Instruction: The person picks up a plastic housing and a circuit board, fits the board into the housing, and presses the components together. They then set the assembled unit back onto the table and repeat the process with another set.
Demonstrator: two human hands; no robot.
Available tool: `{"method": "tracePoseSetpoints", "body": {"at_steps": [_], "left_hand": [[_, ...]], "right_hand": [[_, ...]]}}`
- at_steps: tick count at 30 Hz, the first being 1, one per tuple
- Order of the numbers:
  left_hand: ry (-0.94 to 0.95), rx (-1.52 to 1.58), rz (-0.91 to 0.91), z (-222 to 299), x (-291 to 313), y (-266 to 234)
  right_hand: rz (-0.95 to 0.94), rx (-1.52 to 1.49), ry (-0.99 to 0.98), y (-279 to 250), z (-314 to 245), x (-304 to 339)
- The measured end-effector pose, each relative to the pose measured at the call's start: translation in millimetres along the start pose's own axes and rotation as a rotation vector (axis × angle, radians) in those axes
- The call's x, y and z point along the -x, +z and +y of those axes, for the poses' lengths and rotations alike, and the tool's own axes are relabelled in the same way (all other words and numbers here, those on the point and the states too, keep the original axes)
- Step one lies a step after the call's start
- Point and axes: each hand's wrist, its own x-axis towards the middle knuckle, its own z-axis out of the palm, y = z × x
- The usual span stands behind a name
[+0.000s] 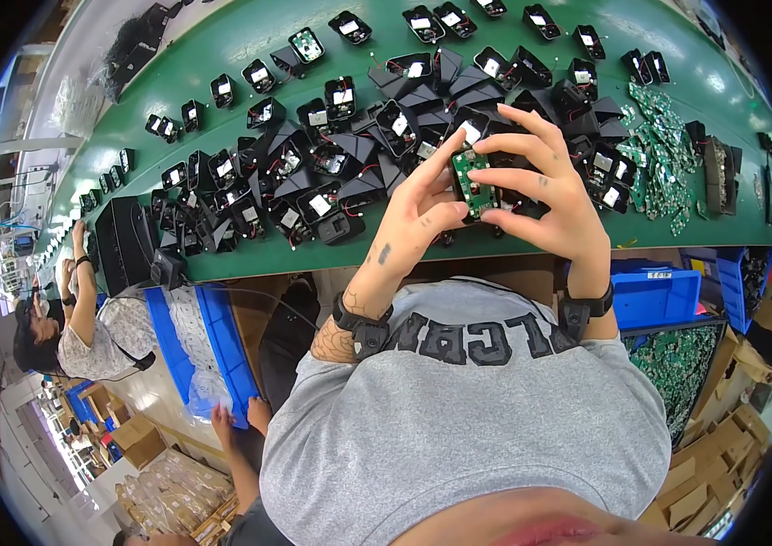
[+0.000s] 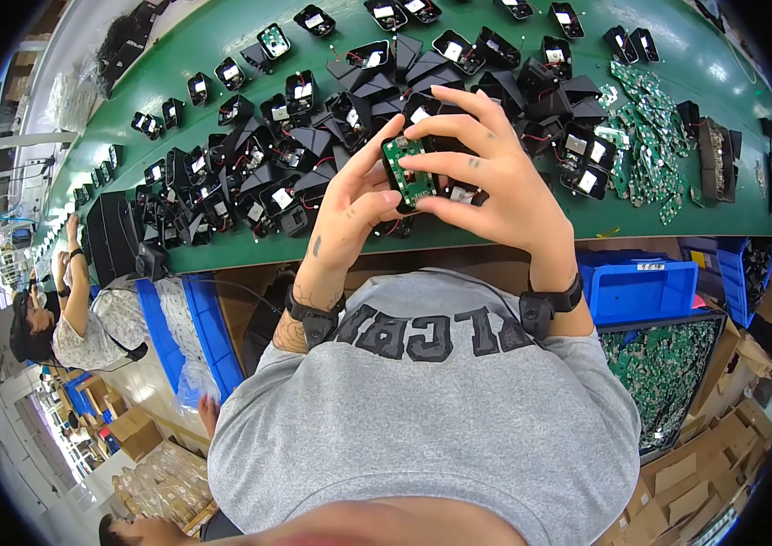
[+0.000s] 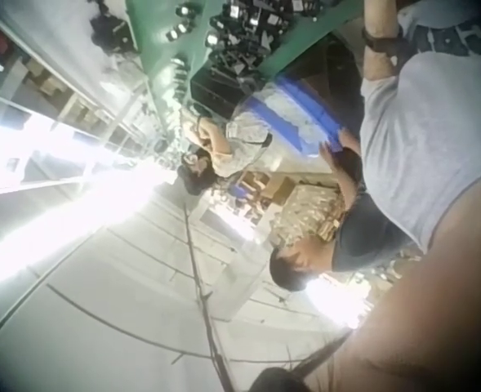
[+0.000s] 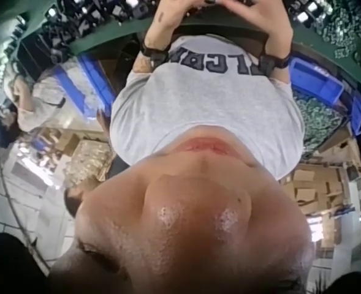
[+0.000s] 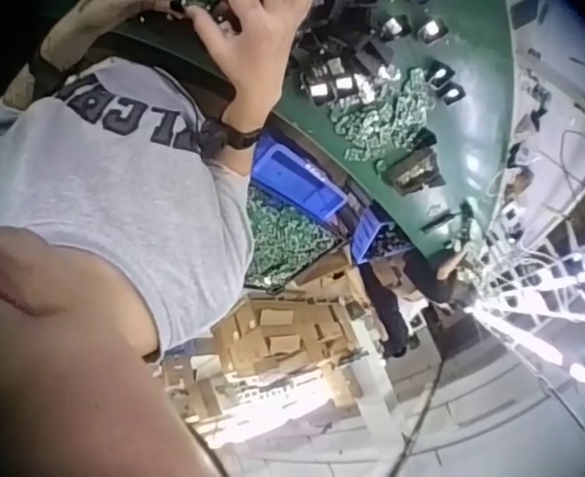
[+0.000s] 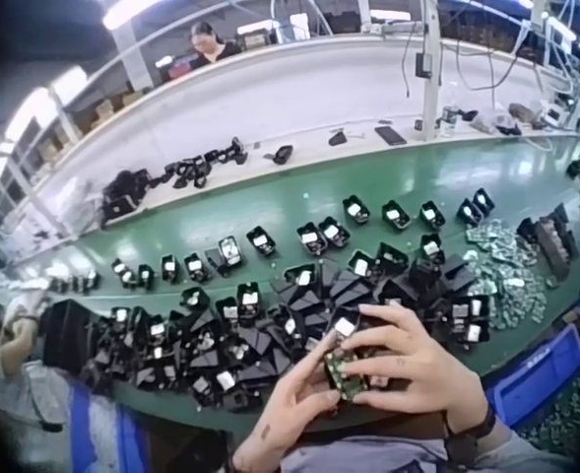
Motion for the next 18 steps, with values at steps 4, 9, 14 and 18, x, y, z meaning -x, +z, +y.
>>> {"method": "tracePoseSetpoints", "body": {"at_steps": [4, 9, 14, 18], "left_hand": [[-0.015, -0.023, 0.008, 1, -1, -1], [0.070, -0.002, 0.026, -2, -1, 0], [0.085, -0.062, -0.010, -2, -2, -2], [0.134, -0.045, -0.014, -4, -2, -2]], "right_hand": [[-0.019, 0.028, -0.014, -3, -1, 0], [0.042, 0.085, -0.036, 1, -1, 2], [0.051, 0.102, -0.045, 2, -5, 3], [0.056, 0.128, -0.028, 2, -9, 1]]}}
